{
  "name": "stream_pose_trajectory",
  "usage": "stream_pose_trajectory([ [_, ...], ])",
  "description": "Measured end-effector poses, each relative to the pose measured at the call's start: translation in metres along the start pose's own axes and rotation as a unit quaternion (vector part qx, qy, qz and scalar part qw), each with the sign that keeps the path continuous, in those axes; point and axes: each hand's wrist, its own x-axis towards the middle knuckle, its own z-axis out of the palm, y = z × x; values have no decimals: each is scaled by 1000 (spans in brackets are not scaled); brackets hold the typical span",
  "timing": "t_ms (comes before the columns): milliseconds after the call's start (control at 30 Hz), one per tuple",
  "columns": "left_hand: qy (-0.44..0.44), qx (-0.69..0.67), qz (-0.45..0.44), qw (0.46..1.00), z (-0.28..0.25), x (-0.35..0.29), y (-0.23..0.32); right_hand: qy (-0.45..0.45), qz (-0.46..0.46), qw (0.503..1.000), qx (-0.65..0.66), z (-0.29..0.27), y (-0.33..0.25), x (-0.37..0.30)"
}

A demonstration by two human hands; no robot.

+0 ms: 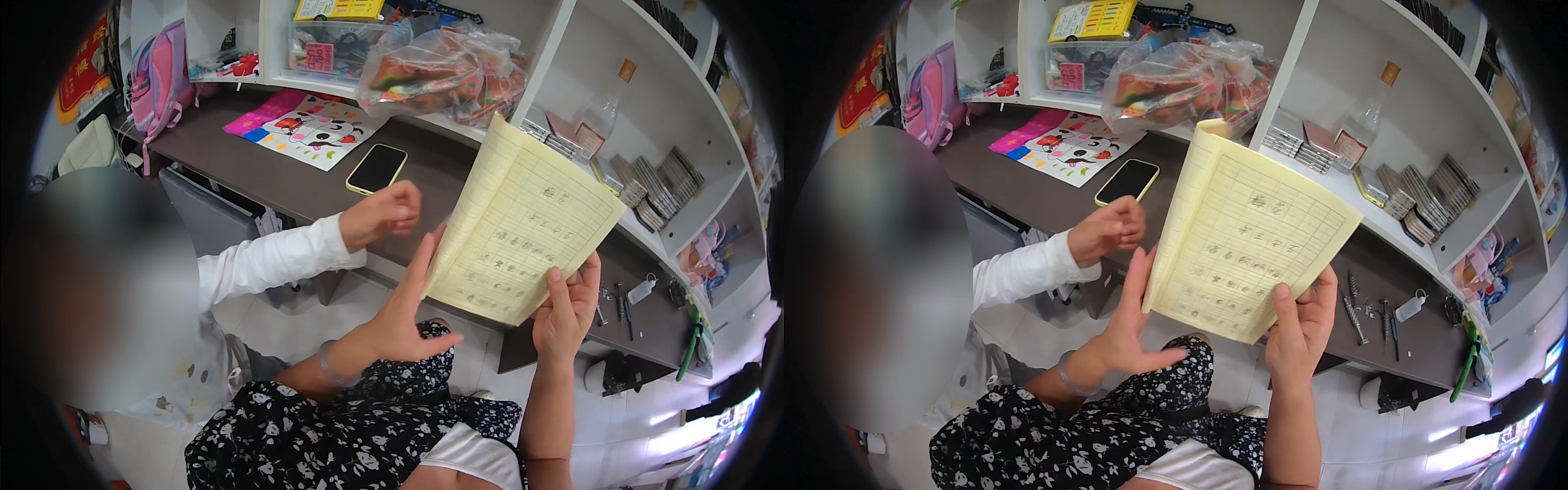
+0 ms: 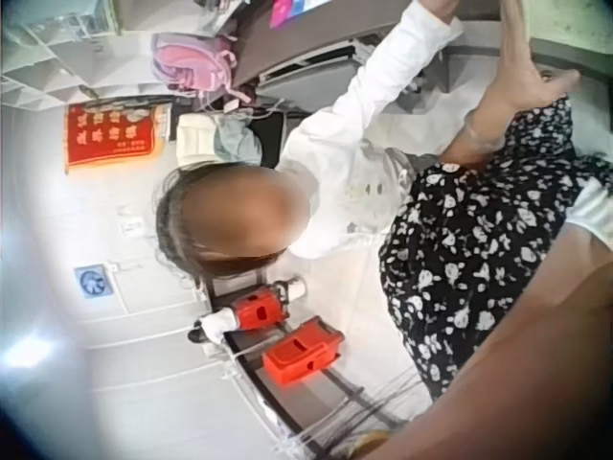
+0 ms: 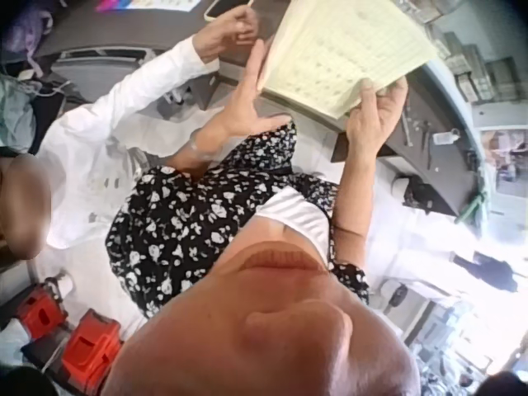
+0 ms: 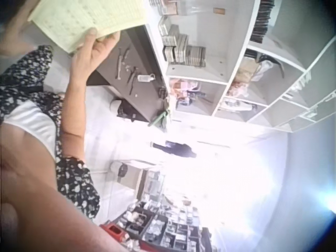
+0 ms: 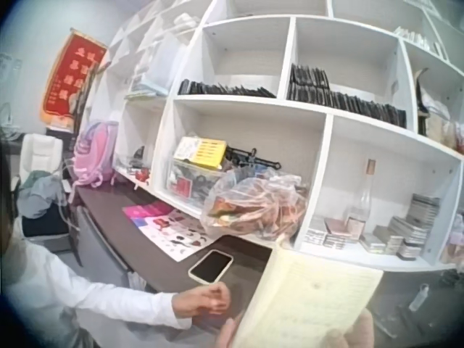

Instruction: The person disassembles a white smartphone using a screwdriver and tweezers, removes the back cover to expose internal components, and consults a handwritten notebook. The person then reassembles the phone and closes it.

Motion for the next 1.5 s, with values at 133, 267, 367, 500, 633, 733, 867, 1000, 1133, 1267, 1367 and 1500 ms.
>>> stream_pose_trajectory([
  [133, 221, -71, 16, 973, -7, 2, -5, 23, -15, 999, -20, -18, -4, 6],
  [267, 312, -188, -66, 929, -23, 12, -1, 35, -41, 990, -127, -35, -9, 8],
  [367, 244, -340, -181, 890, -42, 11, -4, 14, -39, 991, -129, -37, -9, 11],
  [500, 79, -549, -232, 799, -59, 2, -12, 10, -32, 982, -184, -46, -4, 9],
  [633, 89, -441, -227, 864, -67, 3, -16, -19, -53, 962, -267, -55, 1, 9],
  [733, 151, -359, -224, 893, -63, 4, -13, -8, -52, 929, -367, -34, -2, 0],
  [867, 190, -332, -223, 897, -46, 13, -13, -32, -169, 860, -481, -20, 5, -3],
  [1000, 150, -316, -227, 909, -19, 9, -11, -56, -22, 946, -318, 3, 23, -19],
  [1133, 160, -325, -227, 904, -4, 12, -16, -61, 7, 992, -114, 12, 37, -30],
  [1267, 187, -334, -216, 898, -11, 10, -20, -23, 78, 987, -142, 9, 33, -32],
  [1367, 212, -315, -206, 902, -34, 16, -23, 15, 100, 990, -98, -11, 34, -21],
  [1500, 243, -232, -181, 924, -70, 15, -28, 58, 95, 992, -65, -22, 34, -11],
])
